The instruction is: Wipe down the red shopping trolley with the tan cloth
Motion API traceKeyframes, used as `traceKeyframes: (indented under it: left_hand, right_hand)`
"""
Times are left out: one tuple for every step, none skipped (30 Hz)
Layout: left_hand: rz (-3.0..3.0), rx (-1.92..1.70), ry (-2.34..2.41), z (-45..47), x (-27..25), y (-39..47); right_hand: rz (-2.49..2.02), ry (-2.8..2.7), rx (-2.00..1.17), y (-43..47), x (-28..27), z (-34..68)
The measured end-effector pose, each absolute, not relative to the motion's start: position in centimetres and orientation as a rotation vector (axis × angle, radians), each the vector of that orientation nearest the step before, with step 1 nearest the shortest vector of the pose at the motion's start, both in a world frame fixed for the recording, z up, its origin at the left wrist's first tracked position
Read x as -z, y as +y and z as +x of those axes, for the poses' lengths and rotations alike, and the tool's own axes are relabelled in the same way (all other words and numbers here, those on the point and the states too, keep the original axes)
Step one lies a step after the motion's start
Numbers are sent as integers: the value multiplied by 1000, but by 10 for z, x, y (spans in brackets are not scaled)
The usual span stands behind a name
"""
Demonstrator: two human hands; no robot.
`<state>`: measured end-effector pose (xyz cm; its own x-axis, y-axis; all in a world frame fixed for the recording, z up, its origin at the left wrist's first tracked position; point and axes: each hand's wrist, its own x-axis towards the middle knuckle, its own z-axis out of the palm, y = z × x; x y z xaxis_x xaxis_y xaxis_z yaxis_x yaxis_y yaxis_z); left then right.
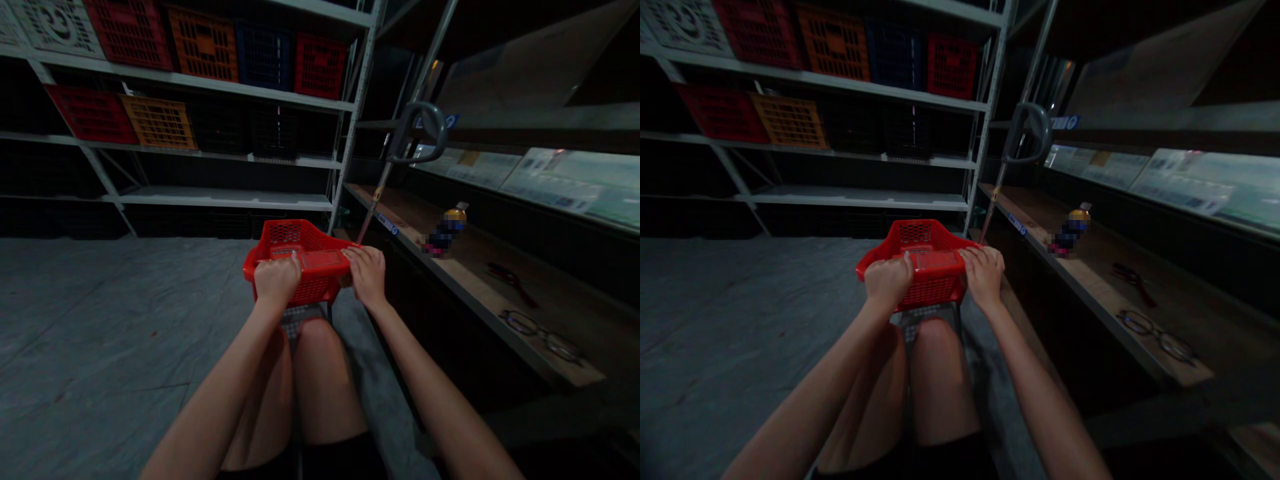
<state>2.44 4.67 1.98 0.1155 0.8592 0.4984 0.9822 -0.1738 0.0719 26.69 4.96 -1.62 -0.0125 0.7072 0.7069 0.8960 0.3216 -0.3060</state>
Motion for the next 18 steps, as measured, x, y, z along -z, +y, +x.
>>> traceKeyframes:
  left_hand:
    - [-2109, 639, -1818, 24, -19, 47]
    - [-2102, 639, -1817, 23, -18, 48]
    - [-2097, 639, -1813, 21, -18, 48]
    - [-2093, 639, -1806, 18, -17, 49]
    - [-2092, 640, -1796, 15, -17, 49]
    - [-2093, 641, -1786, 12, -17, 50]
    - [-2091, 646, -1776, 9, -16, 50]
    - [-2088, 651, -1768, 7, -16, 51]
    - [-2083, 658, -1766, 5, -16, 51]
    - [-2080, 668, -1762, 4, -16, 51]
    - [-2076, 680, -1759, 3, -16, 51]
    - [-2073, 692, -1757, 3, -17, 51]
    - [-2072, 702, -1759, 4, -17, 51]
    - [-2069, 712, -1763, 6, -17, 50]
    - [-2067, 721, -1768, 8, -18, 50]
    - [-2066, 730, -1771, 10, -18, 50]
    - [-2068, 738, -1770, 12, -18, 49]
    - [-2072, 748, -1764, 15, -17, 49]
  right_hand:
    - [-1428, -1777, 306, 44, 18, 249]
    - [-1411, -1794, 315, 37, 19, 231]
    - [-1388, -1829, 324, 30, 19, 215]
    - [-1359, -1879, 335, 24, 18, 202]
    - [-1326, -1941, 355, 18, 17, 193]
    - [-1289, -2012, 381, 14, 15, 190]
    - [-1254, -2082, 412, 11, 13, 190]
    - [-1230, -2138, 444, 10, 11, 195]
    - [-1224, -2175, 472, 10, 9, 204]
    - [-1240, -2190, 496, 11, 8, 215]
    - [-1281, -2183, 514, 13, 8, 228]
    - [-1340, -2157, 528, 15, 8, 242]
    - [-1406, -2121, 539, 18, 9, 256]
    - [-1466, -2084, 544, 21, 10, 269]
    - [-1513, -2049, 546, 24, 12, 280]
    - [-1544, -2015, 543, 26, 15, 289]
    - [-1559, -1981, 534, 28, 18, 295]
    - [-1561, -1942, 522, 30, 21, 297]
